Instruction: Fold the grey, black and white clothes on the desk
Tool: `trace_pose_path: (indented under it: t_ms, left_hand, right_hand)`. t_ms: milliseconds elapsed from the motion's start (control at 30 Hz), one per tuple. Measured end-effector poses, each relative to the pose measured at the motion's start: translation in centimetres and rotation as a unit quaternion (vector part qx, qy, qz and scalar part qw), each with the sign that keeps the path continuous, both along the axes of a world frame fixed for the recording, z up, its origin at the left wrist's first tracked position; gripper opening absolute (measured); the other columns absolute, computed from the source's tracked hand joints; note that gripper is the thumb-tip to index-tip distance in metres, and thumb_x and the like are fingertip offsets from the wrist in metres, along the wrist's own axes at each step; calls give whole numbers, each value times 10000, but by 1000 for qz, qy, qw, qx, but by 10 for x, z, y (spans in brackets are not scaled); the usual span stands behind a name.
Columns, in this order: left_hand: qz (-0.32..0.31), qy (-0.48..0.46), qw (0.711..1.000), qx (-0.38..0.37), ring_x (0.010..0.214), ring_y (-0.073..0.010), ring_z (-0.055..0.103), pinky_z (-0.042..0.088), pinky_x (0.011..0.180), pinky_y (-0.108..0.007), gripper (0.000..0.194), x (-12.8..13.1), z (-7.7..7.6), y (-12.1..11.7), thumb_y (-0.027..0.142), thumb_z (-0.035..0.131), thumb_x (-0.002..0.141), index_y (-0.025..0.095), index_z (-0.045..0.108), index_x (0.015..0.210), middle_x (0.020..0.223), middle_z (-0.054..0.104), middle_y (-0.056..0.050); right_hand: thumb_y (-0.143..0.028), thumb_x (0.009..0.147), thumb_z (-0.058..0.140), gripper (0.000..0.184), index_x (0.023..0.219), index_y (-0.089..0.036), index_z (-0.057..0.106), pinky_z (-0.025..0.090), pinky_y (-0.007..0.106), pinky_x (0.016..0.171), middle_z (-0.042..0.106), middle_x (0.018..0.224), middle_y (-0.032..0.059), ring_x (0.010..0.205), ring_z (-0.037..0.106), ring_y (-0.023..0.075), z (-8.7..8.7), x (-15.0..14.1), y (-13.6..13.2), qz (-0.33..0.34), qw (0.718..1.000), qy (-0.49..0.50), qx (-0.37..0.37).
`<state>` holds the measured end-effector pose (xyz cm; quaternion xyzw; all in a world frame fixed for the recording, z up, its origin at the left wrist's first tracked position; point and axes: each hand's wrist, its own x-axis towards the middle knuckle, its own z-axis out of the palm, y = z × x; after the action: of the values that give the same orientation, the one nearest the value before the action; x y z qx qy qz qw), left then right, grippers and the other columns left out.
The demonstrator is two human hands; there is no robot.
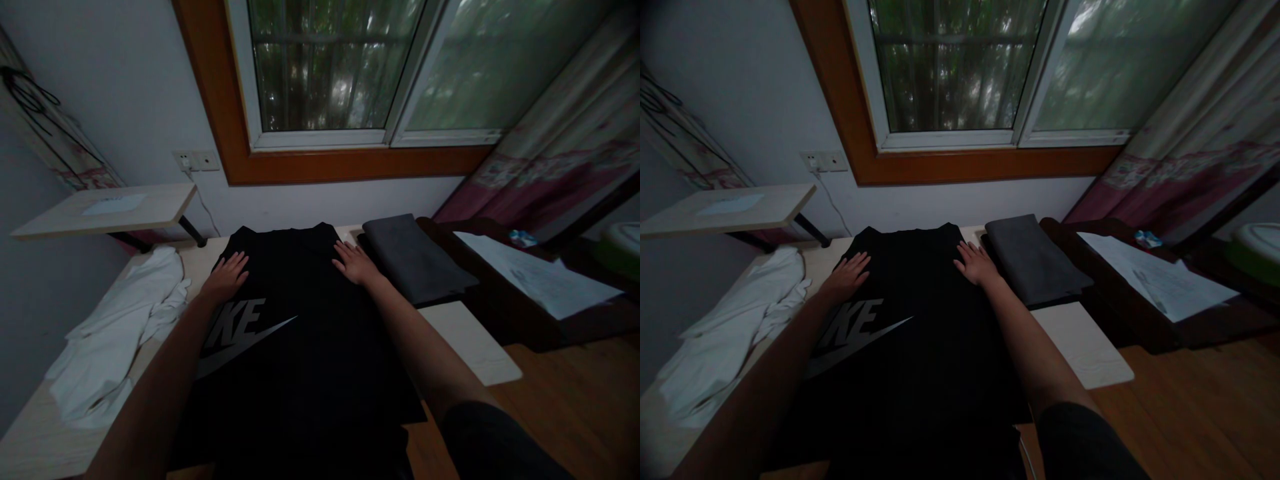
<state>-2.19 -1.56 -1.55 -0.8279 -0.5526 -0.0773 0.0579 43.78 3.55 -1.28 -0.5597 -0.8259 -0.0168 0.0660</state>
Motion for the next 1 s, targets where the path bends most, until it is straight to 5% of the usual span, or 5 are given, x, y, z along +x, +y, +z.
trace_pose_path:
  t_ms: [233,600,1000]
  left_hand:
    - [-12,-16,1000,4,1542,-264,321,294,1247,-524,558,-7,-4,-12,399,331,1048,208,412,1566,1658,362,-99]
    - [-23,-37,999,-17,1547,-266,311,320,1241,-549,524,-16,0,-64,378,349,1046,213,456,1532,1653,381,-81]
    - [-20,-38,999,-8,1545,-259,316,321,1243,-533,513,-15,-1,-65,376,351,1049,223,461,1526,1652,386,-71]
  right_hand:
    - [-465,1046,373,562,1510,-185,523,274,538,1243,464,1594,99,1504,374,308,5,4,-17,33,997,23,62]
    - [-252,1020,416,465,1434,-188,619,343,550,1226,590,1485,89,1428,470,317,16,4,-52,63,995,27,76]
    - [-453,1064,404,538,1540,-216,478,339,557,1237,371,1648,85,1535,322,302,10,-6,-82,122,990,62,17]
